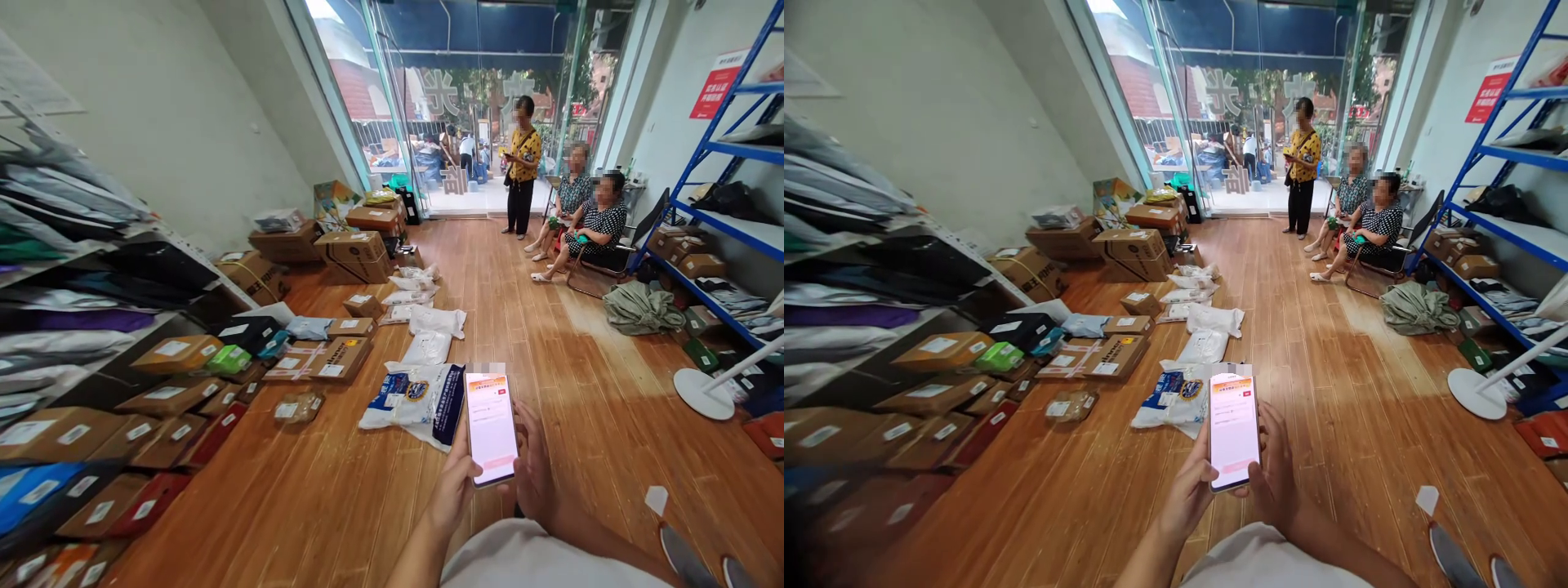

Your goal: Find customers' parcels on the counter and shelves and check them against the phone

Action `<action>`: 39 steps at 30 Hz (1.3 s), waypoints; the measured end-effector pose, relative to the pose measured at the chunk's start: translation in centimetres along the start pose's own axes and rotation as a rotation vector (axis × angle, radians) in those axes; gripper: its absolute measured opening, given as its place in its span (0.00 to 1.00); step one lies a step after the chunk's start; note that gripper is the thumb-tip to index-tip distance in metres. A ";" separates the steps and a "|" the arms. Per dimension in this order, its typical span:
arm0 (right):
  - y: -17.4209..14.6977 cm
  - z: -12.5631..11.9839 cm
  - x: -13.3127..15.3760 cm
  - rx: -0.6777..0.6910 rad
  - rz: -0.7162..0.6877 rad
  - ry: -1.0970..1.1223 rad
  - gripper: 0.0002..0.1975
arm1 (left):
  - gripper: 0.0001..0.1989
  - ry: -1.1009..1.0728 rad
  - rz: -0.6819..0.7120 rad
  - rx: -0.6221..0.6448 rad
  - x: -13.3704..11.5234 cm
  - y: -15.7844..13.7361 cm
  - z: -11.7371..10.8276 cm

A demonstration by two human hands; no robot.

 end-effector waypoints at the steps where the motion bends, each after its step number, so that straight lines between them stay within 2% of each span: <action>1: -0.1 0.1 0.1 0.006 -0.010 0.004 0.31 | 0.56 0.006 -0.016 0.002 -0.2 -0.3 0.4; 5: 0.2 -0.5 0.8 -0.032 -0.068 -0.068 0.27 | 0.56 -0.001 -0.031 -0.010 -0.4 -0.7 0.7; 11: 0.9 -1.3 3.3 -0.061 -0.282 -0.298 0.29 | 0.57 -0.085 0.043 -0.005 0.4 0.4 -0.9; 15: 1.2 -0.9 2.7 -0.038 -0.233 -0.358 0.30 | 0.56 -0.075 0.046 -0.021 0.7 0.5 -1.4; 18: 0.7 -1.2 2.3 -0.100 -0.206 -0.302 0.32 | 0.56 -0.062 0.020 -0.003 0.6 0.3 -0.9; 20: 0.5 -1.1 1.6 -0.099 -0.149 -0.205 0.34 | 0.56 -0.051 -0.013 0.012 0.6 0.0 -0.4; 24: 1.0 0.2 -0.7 0.043 0.090 0.103 0.39 | 0.52 -0.028 -0.021 0.008 -0.3 -0.7 0.6; 28: 2.5 1.8 -1.5 0.167 0.319 0.418 0.30 | 0.50 0.014 -0.028 -0.005 -0.6 -1.0 1.2; 30: 3.4 2.2 -1.7 0.166 0.429 0.510 0.26 | 0.50 0.033 -0.026 -0.014 -0.4 -0.8 1.1; 33: 4.4 2.3 -1.9 0.115 0.515 0.505 0.25 | 0.51 0.067 0.001 -0.060 -0.1 -0.4 0.0; 37: 4.9 1.8 -1.9 -0.016 0.497 0.352 0.25 | 0.54 0.149 -0.048 -0.141 1.1 0.0 -2.1; 39: 4.8 1.7 -1.9 -0.056 0.498 0.347 0.27 | 0.54 0.166 -0.060 -0.148 1.3 0.0 -2.6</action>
Point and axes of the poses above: each hand's wrist, its own y-axis towards the middle knuckle, its own z-axis out of the palm, x = y × z, the point moved 10 cm from there along y, towards the middle knuckle, and after that the axes turned 15 degrees about -y, right-handed, at the moved point
